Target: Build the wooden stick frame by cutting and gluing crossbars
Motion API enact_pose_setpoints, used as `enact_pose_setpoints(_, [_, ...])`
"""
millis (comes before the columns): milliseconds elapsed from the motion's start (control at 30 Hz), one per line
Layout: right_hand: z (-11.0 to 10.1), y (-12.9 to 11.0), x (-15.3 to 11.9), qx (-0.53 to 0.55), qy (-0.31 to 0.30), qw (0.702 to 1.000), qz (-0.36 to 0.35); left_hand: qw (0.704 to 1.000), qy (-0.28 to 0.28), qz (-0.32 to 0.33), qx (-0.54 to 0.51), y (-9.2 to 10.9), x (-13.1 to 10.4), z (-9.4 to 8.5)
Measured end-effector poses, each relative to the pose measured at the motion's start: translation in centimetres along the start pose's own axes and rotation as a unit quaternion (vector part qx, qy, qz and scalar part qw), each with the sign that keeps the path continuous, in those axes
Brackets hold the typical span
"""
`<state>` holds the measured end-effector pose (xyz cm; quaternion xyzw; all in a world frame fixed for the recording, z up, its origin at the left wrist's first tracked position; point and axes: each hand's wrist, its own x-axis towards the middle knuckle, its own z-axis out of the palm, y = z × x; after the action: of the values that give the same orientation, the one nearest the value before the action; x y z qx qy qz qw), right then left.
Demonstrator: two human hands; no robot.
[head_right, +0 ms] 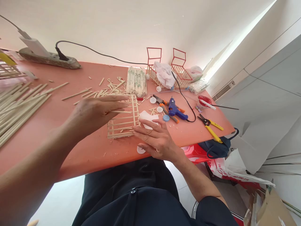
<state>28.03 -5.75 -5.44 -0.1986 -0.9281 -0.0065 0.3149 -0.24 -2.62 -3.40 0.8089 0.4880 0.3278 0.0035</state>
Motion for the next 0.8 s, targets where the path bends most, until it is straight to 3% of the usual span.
enact_pose_setpoints(233, [0.6, 1.7, 1.4, -0.032, -0.036, 0.997, 0.060, 1.000, 0.010, 0.006, 0.002, -0.1, 0.0, 0.3])
enact_pose_setpoints(533, [1.0, 1.8, 1.5, -0.028, -0.054, 0.997, 0.043, 1.000, -0.008, -0.007, 0.010, 0.2, 0.1, -0.1])
enact_pose_setpoints(800, [0.9, 2.4, 3.0, -0.049, -0.096, 0.991, 0.085, 0.999, -0.014, -0.013, -0.026, 0.2, 0.2, -0.1])
